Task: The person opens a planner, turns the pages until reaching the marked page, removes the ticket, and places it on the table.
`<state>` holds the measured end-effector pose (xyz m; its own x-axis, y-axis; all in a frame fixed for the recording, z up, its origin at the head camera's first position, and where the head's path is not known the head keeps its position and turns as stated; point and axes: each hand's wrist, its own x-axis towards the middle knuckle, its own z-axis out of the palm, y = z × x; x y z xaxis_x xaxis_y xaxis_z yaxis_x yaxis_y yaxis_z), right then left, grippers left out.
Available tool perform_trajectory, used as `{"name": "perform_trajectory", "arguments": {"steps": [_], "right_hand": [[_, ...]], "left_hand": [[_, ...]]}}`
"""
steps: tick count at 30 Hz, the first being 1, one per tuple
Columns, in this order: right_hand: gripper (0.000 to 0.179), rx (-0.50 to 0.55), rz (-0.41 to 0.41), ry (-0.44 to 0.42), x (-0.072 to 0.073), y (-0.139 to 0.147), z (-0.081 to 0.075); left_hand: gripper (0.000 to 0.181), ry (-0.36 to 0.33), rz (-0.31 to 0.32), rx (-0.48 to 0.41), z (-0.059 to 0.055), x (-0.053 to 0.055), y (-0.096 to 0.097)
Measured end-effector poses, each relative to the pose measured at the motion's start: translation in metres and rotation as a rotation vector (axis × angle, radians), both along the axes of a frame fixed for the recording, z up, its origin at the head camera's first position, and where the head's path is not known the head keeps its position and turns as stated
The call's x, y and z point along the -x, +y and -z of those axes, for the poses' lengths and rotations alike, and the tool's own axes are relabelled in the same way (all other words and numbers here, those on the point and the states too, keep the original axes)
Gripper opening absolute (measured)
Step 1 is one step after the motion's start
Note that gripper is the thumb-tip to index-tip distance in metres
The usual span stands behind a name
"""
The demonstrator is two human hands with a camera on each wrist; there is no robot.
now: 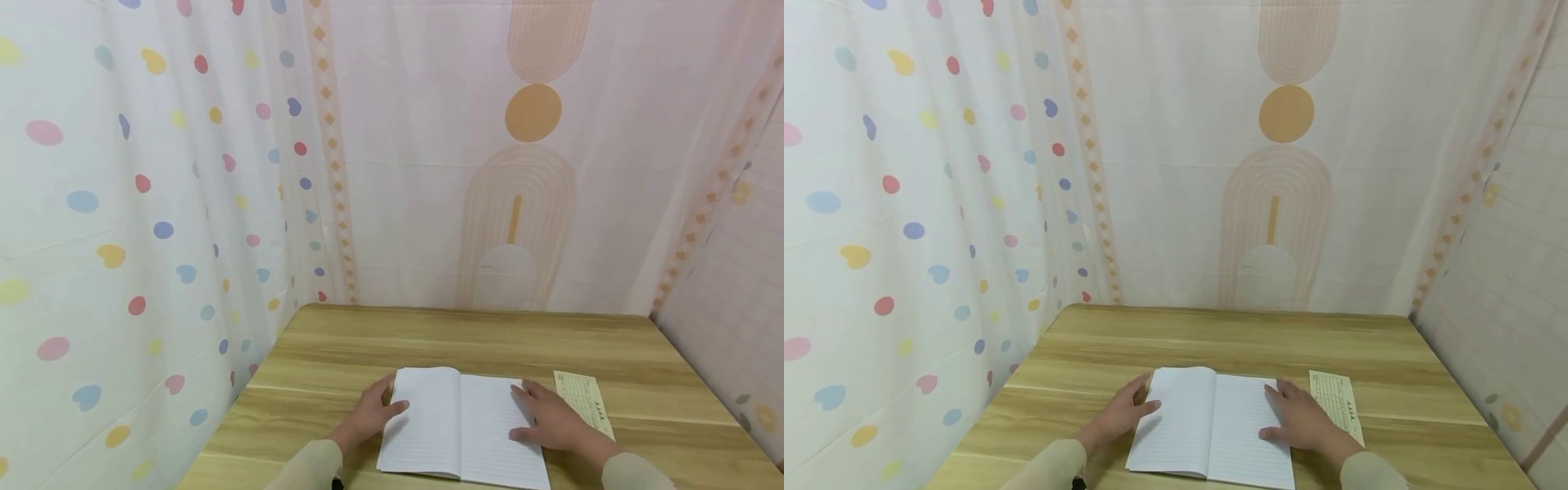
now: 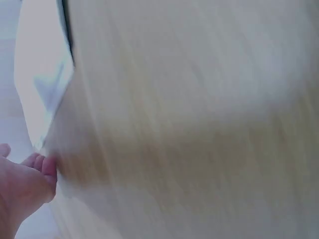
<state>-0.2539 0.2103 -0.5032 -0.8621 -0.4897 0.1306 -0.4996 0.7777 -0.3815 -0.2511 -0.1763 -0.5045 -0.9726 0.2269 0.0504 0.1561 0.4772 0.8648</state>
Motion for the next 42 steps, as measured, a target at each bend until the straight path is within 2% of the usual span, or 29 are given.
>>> {"name": "perform_trajectory", "arguments": {"steps": [7, 14, 20, 24, 29, 33, 38, 42], "right_hand": [[0.091, 0.003, 0.023, -0.134, 0.0, -0.007, -0.001], [0.09, 0.016, 0.031, -0.152, 0.001, -0.007, 0.0], [0.089, 0.02, 0.027, -0.15, 0.001, -0.007, 0.002], [0.089, 0.037, 0.018, -0.151, -0.002, -0.006, 0.001], [0.088, 0.047, 0.011, -0.138, -0.004, -0.005, 0.001], [0.087, 0.045, 0.013, -0.118, -0.003, -0.005, 0.0], [0.088, 0.058, 0.028, -0.116, -0.002, -0.002, 0.0], [0.083, 0.071, 0.042, -0.073, 0.0, 0.002, -0.002]], "left_hand": [[0.078, -0.133, -0.052, -0.142, -0.007, -0.001, -0.001], [0.076, -0.193, -0.102, -0.181, -0.016, -0.002, 0.001], [0.074, -0.209, -0.135, -0.188, -0.013, 0.002, 0.002], [0.075, -0.242, -0.147, -0.228, -0.009, 0.005, 0.001], [0.075, -0.232, -0.181, -0.338, -0.007, 0.007, -0.001], [0.073, -0.198, -0.198, -0.426, -0.015, 0.008, 0.004], [0.07, -0.143, -0.157, -0.522, -0.029, 0.008, 0.019], [0.065, -0.121, -0.086, -0.649, -0.041, 0.008, 0.036]]}}
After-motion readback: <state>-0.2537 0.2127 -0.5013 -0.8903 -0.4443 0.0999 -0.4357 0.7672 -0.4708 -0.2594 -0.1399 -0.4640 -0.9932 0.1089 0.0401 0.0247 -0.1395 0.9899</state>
